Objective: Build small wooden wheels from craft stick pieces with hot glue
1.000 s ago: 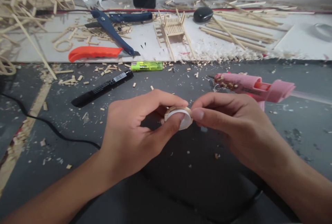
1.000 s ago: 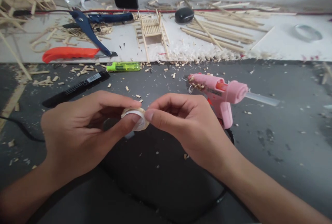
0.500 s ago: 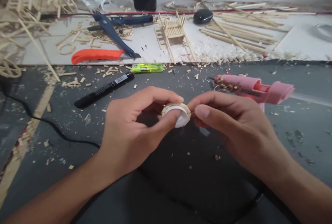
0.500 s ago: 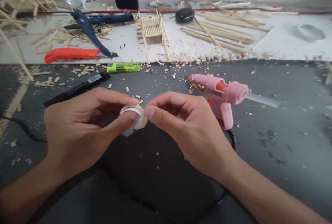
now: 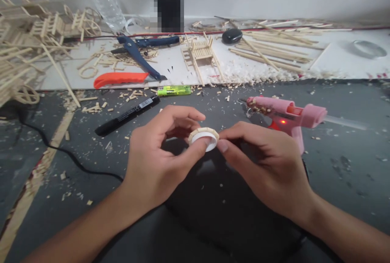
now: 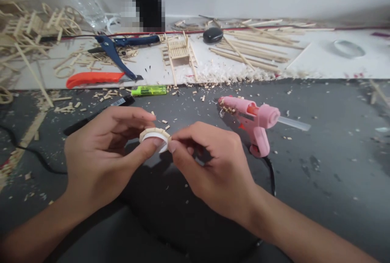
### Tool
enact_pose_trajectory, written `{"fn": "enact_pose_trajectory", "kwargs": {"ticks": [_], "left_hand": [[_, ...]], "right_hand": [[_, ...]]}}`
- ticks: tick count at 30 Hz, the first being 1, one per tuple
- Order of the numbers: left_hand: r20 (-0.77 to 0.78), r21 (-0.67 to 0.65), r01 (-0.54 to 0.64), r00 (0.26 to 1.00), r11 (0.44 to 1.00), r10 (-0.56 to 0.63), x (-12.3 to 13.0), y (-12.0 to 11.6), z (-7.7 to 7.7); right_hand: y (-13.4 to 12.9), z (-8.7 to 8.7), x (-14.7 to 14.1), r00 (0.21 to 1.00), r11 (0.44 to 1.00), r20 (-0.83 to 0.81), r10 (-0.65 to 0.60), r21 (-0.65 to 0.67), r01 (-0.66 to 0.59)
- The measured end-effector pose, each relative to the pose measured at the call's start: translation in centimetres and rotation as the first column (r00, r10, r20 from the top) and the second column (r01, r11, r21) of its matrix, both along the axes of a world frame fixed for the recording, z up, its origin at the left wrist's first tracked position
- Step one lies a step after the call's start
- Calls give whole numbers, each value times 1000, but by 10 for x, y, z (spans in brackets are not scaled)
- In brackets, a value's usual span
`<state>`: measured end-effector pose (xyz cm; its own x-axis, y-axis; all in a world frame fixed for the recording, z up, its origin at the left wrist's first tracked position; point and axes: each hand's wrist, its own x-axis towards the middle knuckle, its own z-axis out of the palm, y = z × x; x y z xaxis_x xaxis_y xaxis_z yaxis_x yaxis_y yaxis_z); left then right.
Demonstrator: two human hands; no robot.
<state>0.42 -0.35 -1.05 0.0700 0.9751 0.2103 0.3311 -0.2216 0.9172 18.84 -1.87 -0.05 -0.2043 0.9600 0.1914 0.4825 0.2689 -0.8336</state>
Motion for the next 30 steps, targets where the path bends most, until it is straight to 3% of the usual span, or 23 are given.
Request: {"fn": "enact_pose_trajectory", "kwargs": {"ticks": [4, 7, 10, 14, 30], "left_hand": [[35, -28, 49, 998, 998, -48, -1, 1, 3], [191, -95, 166, 971, 982, -146, -3, 5, 5], [427, -169, 288, 883, 942, -194, -5, 9, 4], [610, -293, 371, 782, 881, -127, -7, 13, 0], [572, -331, 268, 819, 905, -33, -5, 11, -1]], "right_hand": [[-1, 2, 0, 1000, 999, 20, -23, 38, 23], [0, 3, 0, 996, 996, -5, -84, 25, 84], [4, 3, 1, 987, 989, -65, -148, -25, 147], [8, 0, 3, 977, 989, -155, -145, -34, 142], [7, 1, 5, 983, 991, -144, -114, -86, 102]]}}
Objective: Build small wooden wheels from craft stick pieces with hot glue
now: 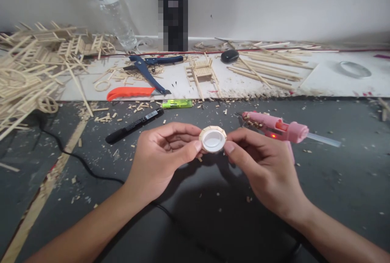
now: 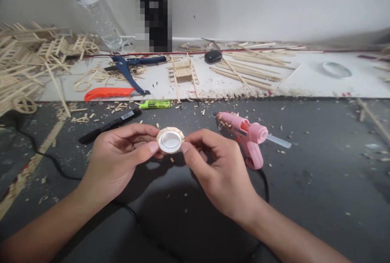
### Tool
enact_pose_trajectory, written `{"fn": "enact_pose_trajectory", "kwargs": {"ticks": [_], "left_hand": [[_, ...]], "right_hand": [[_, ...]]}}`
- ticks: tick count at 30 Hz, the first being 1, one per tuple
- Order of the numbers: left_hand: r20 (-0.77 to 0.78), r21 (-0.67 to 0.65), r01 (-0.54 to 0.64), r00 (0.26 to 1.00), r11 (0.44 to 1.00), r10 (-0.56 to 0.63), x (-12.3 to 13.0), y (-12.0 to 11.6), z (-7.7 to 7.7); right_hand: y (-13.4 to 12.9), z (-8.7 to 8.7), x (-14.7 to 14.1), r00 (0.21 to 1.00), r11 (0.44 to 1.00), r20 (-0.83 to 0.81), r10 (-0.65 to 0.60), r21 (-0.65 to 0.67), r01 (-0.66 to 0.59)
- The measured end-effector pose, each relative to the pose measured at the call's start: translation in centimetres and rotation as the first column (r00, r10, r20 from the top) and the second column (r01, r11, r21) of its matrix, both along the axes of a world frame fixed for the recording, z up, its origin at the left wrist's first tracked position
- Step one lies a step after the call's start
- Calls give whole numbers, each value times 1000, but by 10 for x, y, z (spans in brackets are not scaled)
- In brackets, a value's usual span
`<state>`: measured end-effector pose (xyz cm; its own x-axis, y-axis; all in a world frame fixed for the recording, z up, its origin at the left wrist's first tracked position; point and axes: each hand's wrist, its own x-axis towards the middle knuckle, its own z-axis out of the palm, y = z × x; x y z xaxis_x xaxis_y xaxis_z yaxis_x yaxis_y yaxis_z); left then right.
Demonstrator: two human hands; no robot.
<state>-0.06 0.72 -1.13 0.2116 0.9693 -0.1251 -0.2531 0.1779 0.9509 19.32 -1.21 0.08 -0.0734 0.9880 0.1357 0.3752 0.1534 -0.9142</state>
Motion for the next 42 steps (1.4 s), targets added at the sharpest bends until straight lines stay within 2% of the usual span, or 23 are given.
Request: {"fn": "enact_pose_trajectory", "kwargs": {"ticks": [4, 8, 10, 13, 17, 20, 23, 29, 32, 39, 42], "left_hand": [[15, 20, 2, 1000, 1000, -3, 0, 1, -2], [36, 29, 55, 998, 998, -56, -1, 1, -5], [-8, 55, 55, 998, 997, -54, -1, 1, -6], [-178, 191, -28, 982, 981, 63, -2, -1, -4], [-411, 406, -44, 883, 913, 226, -1, -4, 0], [-517, 473, -47, 794, 880, 320, 2, -7, 1], [-577, 508, -65, 715, 859, 395, 5, -10, 0], [-582, 453, -118, 711, 883, 394, 9, -12, 0], [-581, 457, -123, 708, 881, 401, 10, -15, -1], [-604, 527, -82, 663, 846, 441, 9, -17, 0], [-609, 585, -51, 631, 809, 481, 8, -16, 3]], "right_hand": [[0, -2, -1, 1000, 1000, -17, -1, 7, 2], [0, -2, -1, 1000, 1000, -4, -12, 18, 12], [-1, -1, 0, 1000, 999, 20, -20, 36, 19], [-1, 1, 0, 995, 995, 91, -39, 98, 30], [-2, 2, 0, 982, 974, 187, -17, 223, -26], [-3, -1, 0, 972, 947, 233, 15, 308, -89], [-4, -5, -1, 963, 935, 269, 4, 340, -99], [-7, -6, -7, 939, 904, 338, -59, 416, -93], [-9, -5, -9, 921, 911, 380, -91, 406, -77], [-7, -1, -9, 923, 926, 373, -93, 373, -58], [-8, -1, -8, 923, 933, 373, -99, 358, -44]]}}
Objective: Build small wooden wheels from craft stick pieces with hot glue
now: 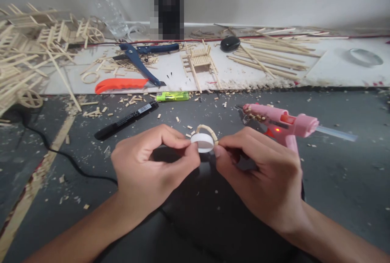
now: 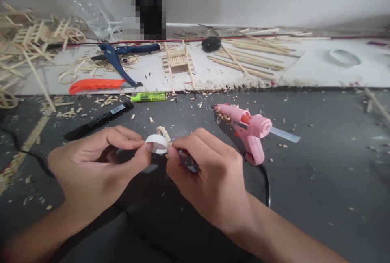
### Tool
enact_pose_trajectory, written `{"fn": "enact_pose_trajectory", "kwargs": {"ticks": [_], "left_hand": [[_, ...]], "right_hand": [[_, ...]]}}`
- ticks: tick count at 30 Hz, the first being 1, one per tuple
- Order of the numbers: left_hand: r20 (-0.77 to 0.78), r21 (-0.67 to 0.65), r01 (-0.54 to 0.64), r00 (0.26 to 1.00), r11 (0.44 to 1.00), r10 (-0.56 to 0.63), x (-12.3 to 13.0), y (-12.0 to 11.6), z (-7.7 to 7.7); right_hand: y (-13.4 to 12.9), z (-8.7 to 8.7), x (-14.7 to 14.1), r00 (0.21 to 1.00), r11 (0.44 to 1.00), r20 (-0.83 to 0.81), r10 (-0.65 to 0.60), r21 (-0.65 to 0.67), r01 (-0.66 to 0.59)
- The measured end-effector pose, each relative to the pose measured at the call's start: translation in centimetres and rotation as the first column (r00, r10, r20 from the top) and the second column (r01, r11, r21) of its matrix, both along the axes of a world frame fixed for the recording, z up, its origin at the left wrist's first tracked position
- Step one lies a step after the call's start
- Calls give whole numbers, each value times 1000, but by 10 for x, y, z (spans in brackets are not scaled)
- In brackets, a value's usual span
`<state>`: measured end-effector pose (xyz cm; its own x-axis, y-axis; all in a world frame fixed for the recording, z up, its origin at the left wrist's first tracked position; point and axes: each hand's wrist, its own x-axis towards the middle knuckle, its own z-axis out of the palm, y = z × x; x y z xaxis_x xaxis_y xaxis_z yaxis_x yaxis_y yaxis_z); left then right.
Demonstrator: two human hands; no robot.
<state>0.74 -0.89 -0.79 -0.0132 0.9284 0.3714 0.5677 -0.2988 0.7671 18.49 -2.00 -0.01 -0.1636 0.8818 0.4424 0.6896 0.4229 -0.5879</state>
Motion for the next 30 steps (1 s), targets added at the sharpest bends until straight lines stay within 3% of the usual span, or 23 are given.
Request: {"fn": "enact_pose_trajectory", "kwargs": {"ticks": [4, 8, 14, 19, 23, 26, 30], "left_hand": [[-43, 103, 19, 999, 994, -15, -4, 0, 1], [-89, 95, -40, 995, 995, 49, -13, 3, 1], [18, 82, -118, 993, 990, 117, -25, 26, 7], [-232, -60, -93, 970, 994, 77, -35, 43, 5], [-328, -29, -12, 945, 1000, 2, -35, 42, 5], [-150, -3, 151, 977, 989, -149, -26, 31, 12], [192, -168, 380, 918, 910, -348, -14, 16, 18]], "right_hand": [[-2, -1, 0, 1000, 1000, 2, -12, 2, 12], [0, 0, 0, 999, 999, -21, -42, 16, 43], [-1, 1, 4, 998, 1000, -62, -28, -11, 28], [-5, 2, 5, 980, 992, -198, 5, -121, -29], [-7, 4, 5, 946, 978, -324, 24, -186, -89], [-7, 6, 6, 936, 968, -351, 35, -221, -119], [-8, 5, 7, 923, 955, -375, 81, -237, -180]]}}
